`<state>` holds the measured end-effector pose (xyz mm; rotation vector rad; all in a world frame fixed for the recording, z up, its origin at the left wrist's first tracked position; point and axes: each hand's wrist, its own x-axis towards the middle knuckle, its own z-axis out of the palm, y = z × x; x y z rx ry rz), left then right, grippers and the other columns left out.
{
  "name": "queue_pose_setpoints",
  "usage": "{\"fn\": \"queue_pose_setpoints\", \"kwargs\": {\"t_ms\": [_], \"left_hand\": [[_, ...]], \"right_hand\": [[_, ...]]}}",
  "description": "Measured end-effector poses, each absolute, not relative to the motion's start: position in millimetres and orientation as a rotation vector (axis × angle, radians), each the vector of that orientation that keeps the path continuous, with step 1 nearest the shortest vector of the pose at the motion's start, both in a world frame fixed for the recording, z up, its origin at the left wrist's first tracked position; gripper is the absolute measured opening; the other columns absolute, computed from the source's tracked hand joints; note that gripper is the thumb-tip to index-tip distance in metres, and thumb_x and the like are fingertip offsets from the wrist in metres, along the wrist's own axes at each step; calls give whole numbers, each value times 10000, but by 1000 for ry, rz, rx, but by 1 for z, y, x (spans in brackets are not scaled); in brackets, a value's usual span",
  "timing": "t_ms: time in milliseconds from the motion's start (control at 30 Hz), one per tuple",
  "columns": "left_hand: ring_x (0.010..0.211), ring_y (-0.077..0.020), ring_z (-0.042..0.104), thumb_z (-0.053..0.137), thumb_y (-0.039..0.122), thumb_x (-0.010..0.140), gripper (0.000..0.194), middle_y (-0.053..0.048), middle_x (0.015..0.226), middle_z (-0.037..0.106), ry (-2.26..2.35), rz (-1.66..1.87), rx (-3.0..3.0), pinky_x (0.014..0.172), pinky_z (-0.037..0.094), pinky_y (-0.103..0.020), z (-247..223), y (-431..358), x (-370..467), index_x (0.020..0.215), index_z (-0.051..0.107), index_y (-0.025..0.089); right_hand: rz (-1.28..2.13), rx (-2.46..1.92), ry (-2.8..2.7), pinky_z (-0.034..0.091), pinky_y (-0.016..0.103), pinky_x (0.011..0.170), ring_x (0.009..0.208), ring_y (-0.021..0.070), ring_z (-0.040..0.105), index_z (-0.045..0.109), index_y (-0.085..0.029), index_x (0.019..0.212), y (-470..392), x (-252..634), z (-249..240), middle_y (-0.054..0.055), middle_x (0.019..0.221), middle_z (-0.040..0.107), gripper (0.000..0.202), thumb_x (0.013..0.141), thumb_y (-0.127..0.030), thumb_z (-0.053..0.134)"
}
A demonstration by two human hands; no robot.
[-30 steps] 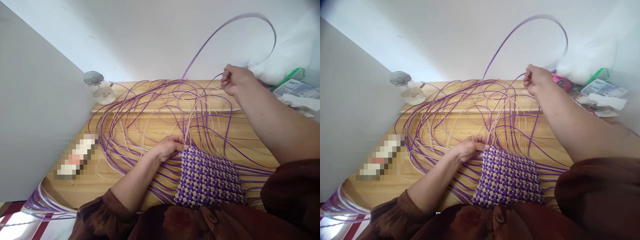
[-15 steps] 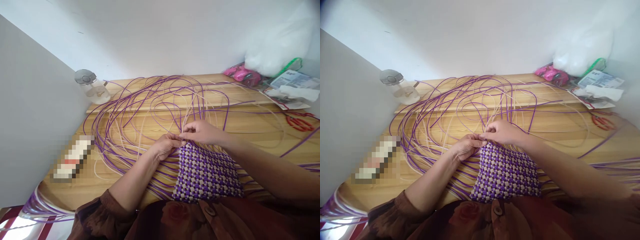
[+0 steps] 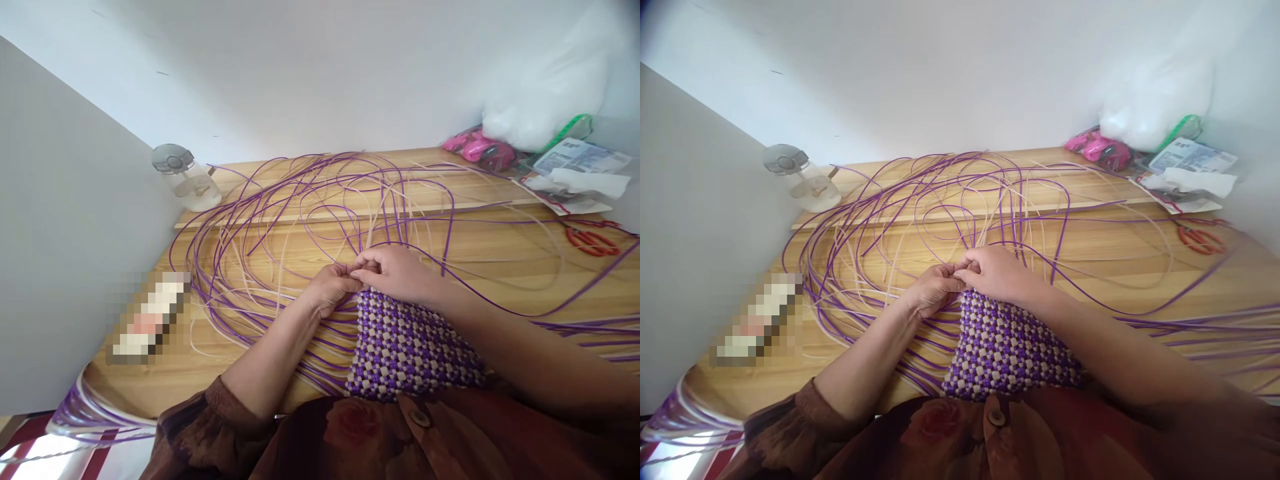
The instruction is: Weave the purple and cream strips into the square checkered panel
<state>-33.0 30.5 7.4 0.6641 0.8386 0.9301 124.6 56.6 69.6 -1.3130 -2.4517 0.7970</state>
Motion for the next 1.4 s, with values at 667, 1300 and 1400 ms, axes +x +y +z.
{"fn": "queue_pose_setpoints", "kwargs": {"t_ms": [667, 1300, 1400], "left_hand": [[627, -109, 584, 915, 146, 405, 388, -30, 669, 676, 770, 952, 706, 656, 422, -229, 1, 31, -34, 737, 722, 88], [598, -73, 550, 922, 202, 494, 381, 25, 652, 627, 817, 972, 661, 635, 400, -210, 13, 26, -36, 717, 622, 129], [616, -76, 553, 904, 233, 530, 345, -1, 679, 642, 808, 916, 707, 642, 399, -212, 15, 27, -39, 744, 663, 108]], "right_hand": [[1175, -1210, -2416, 273, 235, 518, 555, 81, 416, 683, -173, 921, 57, 121, 71, -54, 602, 485, 302, 809, -453, 659], [1072, -1479, -1907, 335, 234, 512, 518, 109, 455, 530, -180, 639, 81, 145, 12, -23, 547, 520, 339, 814, -468, 557], [1037, -1466, -1964, 352, 225, 540, 571, 109, 493, 567, -168, 676, 83, 133, 18, -9, 620, 584, 235, 747, -381, 638]]}}
